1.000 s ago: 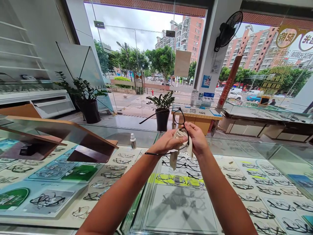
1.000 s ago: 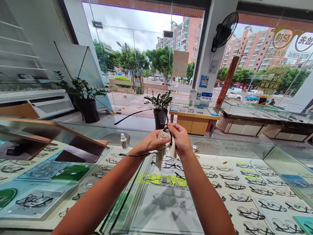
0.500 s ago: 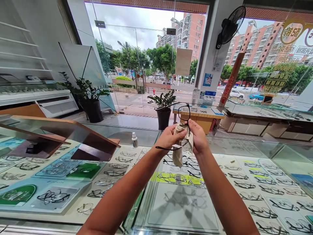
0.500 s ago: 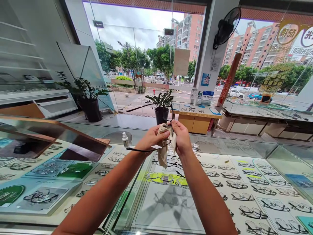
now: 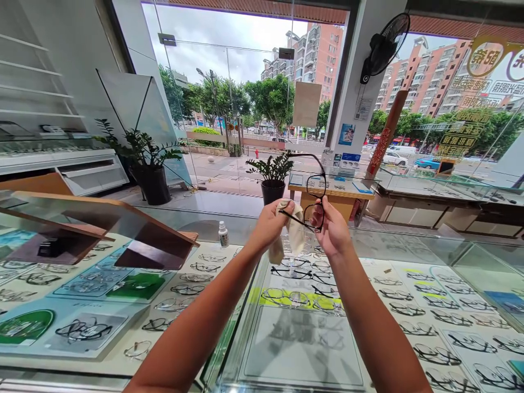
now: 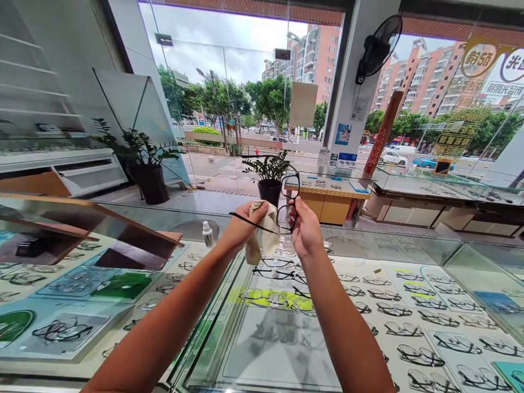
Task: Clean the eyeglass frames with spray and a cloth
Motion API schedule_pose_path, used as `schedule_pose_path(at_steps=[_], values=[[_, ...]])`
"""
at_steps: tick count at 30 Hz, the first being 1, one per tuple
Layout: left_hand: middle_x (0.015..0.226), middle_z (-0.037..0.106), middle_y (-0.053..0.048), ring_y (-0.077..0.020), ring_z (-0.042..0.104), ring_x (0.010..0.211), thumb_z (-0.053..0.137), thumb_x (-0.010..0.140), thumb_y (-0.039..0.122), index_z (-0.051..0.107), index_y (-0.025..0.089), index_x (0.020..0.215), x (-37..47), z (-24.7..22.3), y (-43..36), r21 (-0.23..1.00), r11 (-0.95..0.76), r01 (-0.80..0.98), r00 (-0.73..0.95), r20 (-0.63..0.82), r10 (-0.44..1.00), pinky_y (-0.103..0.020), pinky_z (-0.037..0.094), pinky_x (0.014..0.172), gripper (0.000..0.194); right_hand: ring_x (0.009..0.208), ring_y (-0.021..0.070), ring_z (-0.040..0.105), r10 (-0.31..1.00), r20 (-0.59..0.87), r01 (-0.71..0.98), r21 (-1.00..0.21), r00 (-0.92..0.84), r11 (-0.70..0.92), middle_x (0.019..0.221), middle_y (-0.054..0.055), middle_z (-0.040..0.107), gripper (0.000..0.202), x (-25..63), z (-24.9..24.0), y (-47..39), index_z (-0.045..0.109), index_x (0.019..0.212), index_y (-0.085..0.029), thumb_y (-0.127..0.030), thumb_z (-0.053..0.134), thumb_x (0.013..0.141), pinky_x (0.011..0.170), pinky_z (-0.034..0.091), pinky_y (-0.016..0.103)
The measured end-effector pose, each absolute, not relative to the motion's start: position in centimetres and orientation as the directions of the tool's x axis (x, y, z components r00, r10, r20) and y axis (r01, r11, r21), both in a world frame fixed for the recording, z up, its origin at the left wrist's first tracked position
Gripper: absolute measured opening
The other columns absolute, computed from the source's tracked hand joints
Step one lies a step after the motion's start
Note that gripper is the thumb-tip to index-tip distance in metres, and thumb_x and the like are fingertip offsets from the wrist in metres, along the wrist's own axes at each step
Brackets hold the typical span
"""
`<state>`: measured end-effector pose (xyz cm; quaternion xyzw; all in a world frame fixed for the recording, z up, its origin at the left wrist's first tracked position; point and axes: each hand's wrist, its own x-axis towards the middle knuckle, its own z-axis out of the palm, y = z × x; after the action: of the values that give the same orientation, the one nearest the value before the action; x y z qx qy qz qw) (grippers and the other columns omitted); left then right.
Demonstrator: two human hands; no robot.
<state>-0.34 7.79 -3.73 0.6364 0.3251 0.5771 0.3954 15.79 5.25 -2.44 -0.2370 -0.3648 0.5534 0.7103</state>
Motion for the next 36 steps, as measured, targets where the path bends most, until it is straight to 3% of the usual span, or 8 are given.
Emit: schedule_pose_path(at_steps=[3,7,16,22,25,29,33,36], values=[[0.076,0.064,-0.001,-0.0168,0.056,0.069,0.06,0.094,0.061,0.063,0.021,0.086,-2.9,-3.7,9.6,0.799,-0.531,0.281,-0.014,0.557,0.83,-0.028,0.041,0.066,0.041,0.061,0.0058,0.053,0.969,0.228,-0.673,-0.703,0.092,0.229,0.069,-0.006,0.06,0.038,16.5,-2.1,5.1,0.075,0.085,-0.019,-0.045,0.098,0.068,0.051,0.045,0.015],[0.093,0.074,-0.006,-0.027,0.069,0.088,0.051,0.097,0.064,0.064,0.024,0.106,-6.1,-4.5,12.2,0.664,-0.315,0.678,-0.071,0.485,0.872,-0.033,0.047,0.077,0.044,0.061,0.0066,0.054,0.962,0.252,-0.646,-0.719,0.103,0.258,0.068,-0.006,0.06,0.04,16.9,-2.0,5.0,0.075,0.085,-0.019,-0.046,0.098,0.067,0.051,0.045,0.017],[0.142,0.066,-0.026,-0.0415,0.064,0.132,0.064,0.091,0.05,0.058,0.012,0.142,-7.5,-8.0,15.0,0.44,-0.054,0.897,-0.054,0.23,0.972,-0.045,0.049,0.103,0.064,0.067,0.0103,0.06,0.901,0.364,-0.521,-0.735,0.237,0.434,0.078,-0.003,0.068,0.039,16.6,-2.3,5.4,0.07,0.08,-0.023,-0.05,0.096,0.068,0.059,0.048,0.023],[0.126,0.075,-0.015,-0.0267,0.072,0.105,0.058,0.09,0.032,0.069,0.017,0.116,-7.9,-4.5,13.0,0.739,-0.339,0.582,-0.255,0.562,0.787,-0.038,0.053,0.093,0.031,0.087,0.0158,0.062,0.754,0.482,-0.209,-0.763,0.446,0.611,0.088,0.001,0.07,0.034,17.2,-2.9,5.8,0.074,0.086,-0.021,-0.053,0.086,0.079,0.085,0.05,0.03],[0.107,0.078,-0.009,-0.0215,0.071,0.091,0.061,0.088,0.028,0.07,0.019,0.103,-7.1,-2.7,11.1,0.735,-0.461,0.497,-0.393,0.664,0.636,-0.034,0.053,0.088,0.02,0.092,0.019,0.061,0.625,0.591,0.034,-0.74,0.51,0.672,0.094,0.004,0.069,0.033,17.5,-2.9,5.6,0.073,0.09,-0.021,-0.053,0.079,0.086,0.088,0.049,0.033],[0.092,0.08,-0.01,-0.0209,0.073,0.076,0.069,0.088,0.049,0.073,0.016,0.098,-4.3,-2.3,8.9,0.901,-0.379,0.21,-0.058,0.398,0.916,-0.031,0.051,0.07,0.034,0.101,0.0233,0.062,0.393,0.758,0.345,-0.608,0.52,0.715,0.099,0.007,0.068,0.026,17.2,-2.4,4.7,0.071,0.087,-0.022,-0.047,0.073,0.095,0.095,0.048,0.039],[0.129,0.077,-0.019,-0.0294,0.076,0.114,0.082,0.081,0.056,0.074,0.017,0.11,-0.9,-3.5,7.7,0.988,-0.084,-0.132,0.334,0.124,0.934,-0.032,0.056,0.081,0.049,0.104,0.0253,0.063,0.27,0.834,0.459,-0.502,0.481,0.733,0.1,0.006,0.069,0.019,16.0,-2.6,3.9,0.074,0.089,-0.025,-0.042,0.072,0.098,0.102,0.047,0.044],[0.143,0.071,-0.019,-0.0289,0.073,0.124,0.087,0.078,0.052,0.072,0.019,0.111,0.7,-4.3,7.3,0.945,0.035,-0.327,0.373,0.095,0.923,-0.034,0.057,0.092,0.049,0.105,0.0266,0.064,0.264,0.864,0.485,-0.467,0.429,0.739,0.101,0.006,0.071,0.016,15.2,-3.1,3.7,0.077,0.09,-0.026,-0.041,0.075,0.095,0.105,0.045,0.047]])
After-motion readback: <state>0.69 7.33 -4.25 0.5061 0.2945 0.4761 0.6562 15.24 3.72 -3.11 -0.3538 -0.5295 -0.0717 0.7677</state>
